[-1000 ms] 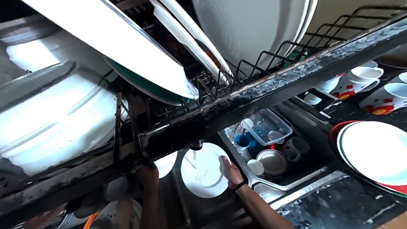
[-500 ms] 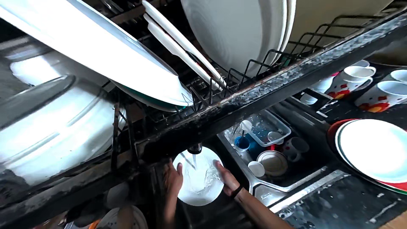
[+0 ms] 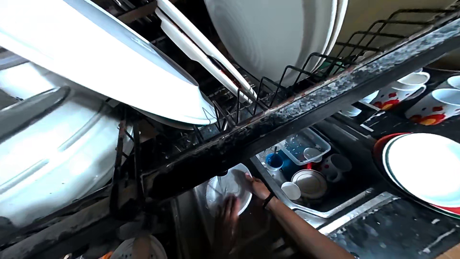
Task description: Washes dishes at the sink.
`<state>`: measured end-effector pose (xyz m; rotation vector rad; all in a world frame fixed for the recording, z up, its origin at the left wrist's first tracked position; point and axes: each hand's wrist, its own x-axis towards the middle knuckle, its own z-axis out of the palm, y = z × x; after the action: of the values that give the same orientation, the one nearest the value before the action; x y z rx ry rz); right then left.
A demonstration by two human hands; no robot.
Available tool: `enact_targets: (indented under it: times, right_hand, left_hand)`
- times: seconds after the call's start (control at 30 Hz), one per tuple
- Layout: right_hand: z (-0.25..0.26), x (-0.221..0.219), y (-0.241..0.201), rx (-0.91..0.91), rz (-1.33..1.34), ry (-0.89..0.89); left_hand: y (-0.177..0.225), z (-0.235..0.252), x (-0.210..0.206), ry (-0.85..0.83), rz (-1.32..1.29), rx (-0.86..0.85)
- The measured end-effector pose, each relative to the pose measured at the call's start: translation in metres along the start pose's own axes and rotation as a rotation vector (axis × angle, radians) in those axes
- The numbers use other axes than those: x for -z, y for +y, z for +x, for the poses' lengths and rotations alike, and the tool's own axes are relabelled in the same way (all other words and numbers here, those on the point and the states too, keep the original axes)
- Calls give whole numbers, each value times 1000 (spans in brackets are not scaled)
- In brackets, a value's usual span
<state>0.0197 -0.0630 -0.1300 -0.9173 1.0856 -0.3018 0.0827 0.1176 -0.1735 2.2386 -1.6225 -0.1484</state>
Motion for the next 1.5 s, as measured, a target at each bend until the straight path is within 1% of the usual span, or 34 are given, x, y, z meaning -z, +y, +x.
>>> enact_targets:
  times: [0.03,0.07,0.1,0.13,0.17,0.2,0.23,0.27,0.3,0.33,0.4,0.43,0.47,0.5,0.57,0.63,0.67,0.7,0.77,0.8,0.87,0.93,0.97,1.03,1.1,1.13,1.17,1.2,1.23,1.27,1.3,1.37,1.43,1.5]
  right_hand:
    - [1,-4,-3,-30,13,-8]
    - [-1,-12,-5,-41,42,-24]
    - [-8,-21,-7,-29,71,-82]
    - [-19,-32,-7,31,57,-153]
    - [-31,-45,-2,136,-4,-232]
    - [-43,-59,6,257,-101,-304]
    - [-54,-71,16,372,-196,-341]
    - [-60,-81,26,471,-278,-348]
    - [-59,-88,34,553,-325,-326]
    - [-51,-92,40,612,-334,-295]
    - [-23,-89,47,686,-340,-191]
    - [-7,-85,48,690,-363,-114]
    - [7,-78,48,633,-382,-47]
    - [17,-69,47,533,-406,-1]
    - [23,-55,49,361,-434,-12]
    - [9,-48,60,311,-464,-43]
    - [-4,-47,69,330,-466,-67]
    - [-17,-47,80,392,-471,-101]
    - [-38,-45,94,571,-520,-180]
    - [-43,-42,96,631,-588,-218]
    - [-50,-33,82,591,-761,-291]
    - [-54,-30,58,483,-891,-255]
    - [-54,-28,49,452,-873,-219]
    - [-50,-23,38,407,-671,-113]
    - [-34,-16,43,357,-404,-64]
    - [-30,-11,43,323,-266,-78]
    - [-31,-7,40,299,-159,-96]
    - [-34,-2,38,280,-93,-110]
    - [-36,2,38,264,-51,-115]
    - [-38,6,36,249,-11,-110]
    - [-38,11,35,230,35,-99]
    - [-37,18,33,179,116,-71]
    - [-33,18,31,114,179,-22]
    - [-31,15,37,66,214,6]
  left_hand:
    - [-6,0,4,54,20,78]
    - [-6,5,16,35,14,195]
    - [1,17,35,-92,-23,360]
    - [6,32,53,-223,-73,502]
    - [6,42,63,-245,-149,566]
    - [3,44,67,-159,-261,575]
    - [-2,42,65,-10,-406,543]
    - [-9,42,61,97,-528,507]
    - [-11,44,62,144,-566,492]
    - [-7,49,71,145,-553,520]
    - [3,57,89,53,-471,606]
    - [7,59,96,24,-464,633]
    - [11,60,101,32,-480,651]
    - [14,60,103,72,-515,661]
    - [11,62,101,167,-603,686]
    - [3,70,90,234,-687,737]
    - [0,73,83,245,-709,772]
    - [-4,76,76,238,-714,804]
    - [-7,82,70,190,-678,835]
    - [-5,84,70,158,-655,838]
    - [8,83,71,100,-634,816]
    - [28,81,72,21,-619,758]
    - [39,79,70,-16,-631,702]
    - [51,71,51,-54,-742,533]
    - [37,66,16,-29,-827,347]
    - [22,66,2,-2,-767,284]
    - [3,67,-9,25,-628,258]
    - [-18,65,-16,26,-462,284]
    - [-41,62,-21,6,-338,356]
    - [-60,59,-19,-20,-303,452]
    - [-74,54,-12,-29,-345,558]
    - [-87,51,9,-80,-536,770]
    - [-85,52,34,-97,-658,839]
    - [-81,50,59,-35,-648,832]
